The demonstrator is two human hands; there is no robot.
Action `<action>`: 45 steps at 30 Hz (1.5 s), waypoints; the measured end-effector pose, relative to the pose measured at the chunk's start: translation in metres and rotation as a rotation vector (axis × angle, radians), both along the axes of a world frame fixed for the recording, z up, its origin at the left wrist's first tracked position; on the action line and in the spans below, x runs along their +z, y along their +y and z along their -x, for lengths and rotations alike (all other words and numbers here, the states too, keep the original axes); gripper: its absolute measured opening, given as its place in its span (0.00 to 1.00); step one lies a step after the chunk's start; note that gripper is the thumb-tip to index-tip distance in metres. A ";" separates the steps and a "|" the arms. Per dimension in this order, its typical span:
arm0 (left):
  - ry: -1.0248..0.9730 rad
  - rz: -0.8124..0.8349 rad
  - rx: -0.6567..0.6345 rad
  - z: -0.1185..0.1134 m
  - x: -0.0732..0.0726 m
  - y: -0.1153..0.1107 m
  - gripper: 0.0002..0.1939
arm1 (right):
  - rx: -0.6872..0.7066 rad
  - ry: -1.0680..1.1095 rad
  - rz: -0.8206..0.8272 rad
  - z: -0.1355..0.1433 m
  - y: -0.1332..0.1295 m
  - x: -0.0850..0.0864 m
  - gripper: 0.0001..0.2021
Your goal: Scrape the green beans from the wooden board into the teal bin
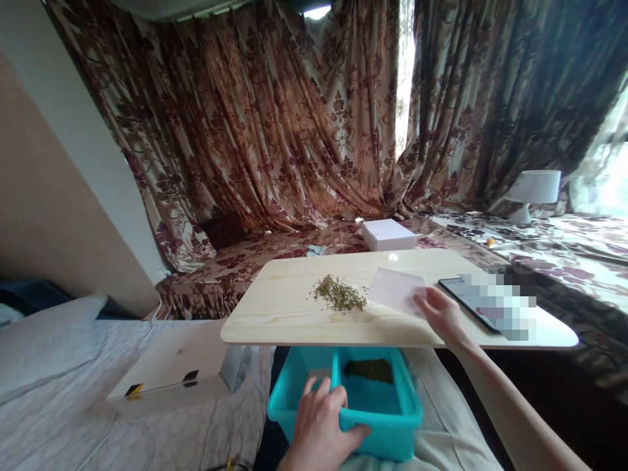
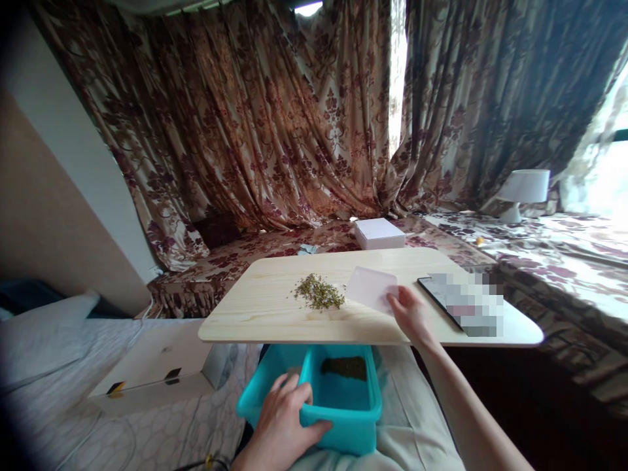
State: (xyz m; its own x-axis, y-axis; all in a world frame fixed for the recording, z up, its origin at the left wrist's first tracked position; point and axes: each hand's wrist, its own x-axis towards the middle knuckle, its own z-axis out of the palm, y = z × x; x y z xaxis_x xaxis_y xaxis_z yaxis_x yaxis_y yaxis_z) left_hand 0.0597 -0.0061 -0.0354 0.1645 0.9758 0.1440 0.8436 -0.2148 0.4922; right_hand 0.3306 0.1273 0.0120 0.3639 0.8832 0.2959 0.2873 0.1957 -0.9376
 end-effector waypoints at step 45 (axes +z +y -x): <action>0.004 -0.029 -0.016 0.001 -0.002 0.000 0.15 | 0.051 -0.010 -0.011 0.006 0.005 -0.016 0.06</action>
State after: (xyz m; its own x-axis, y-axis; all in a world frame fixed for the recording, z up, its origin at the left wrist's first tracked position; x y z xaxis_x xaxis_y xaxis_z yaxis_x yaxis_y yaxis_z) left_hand 0.0587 -0.0058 -0.0378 0.1804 0.9686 0.1714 0.8422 -0.2421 0.4818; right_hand 0.3246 0.1327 -0.0039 0.3152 0.8975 0.3085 0.2857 0.2203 -0.9327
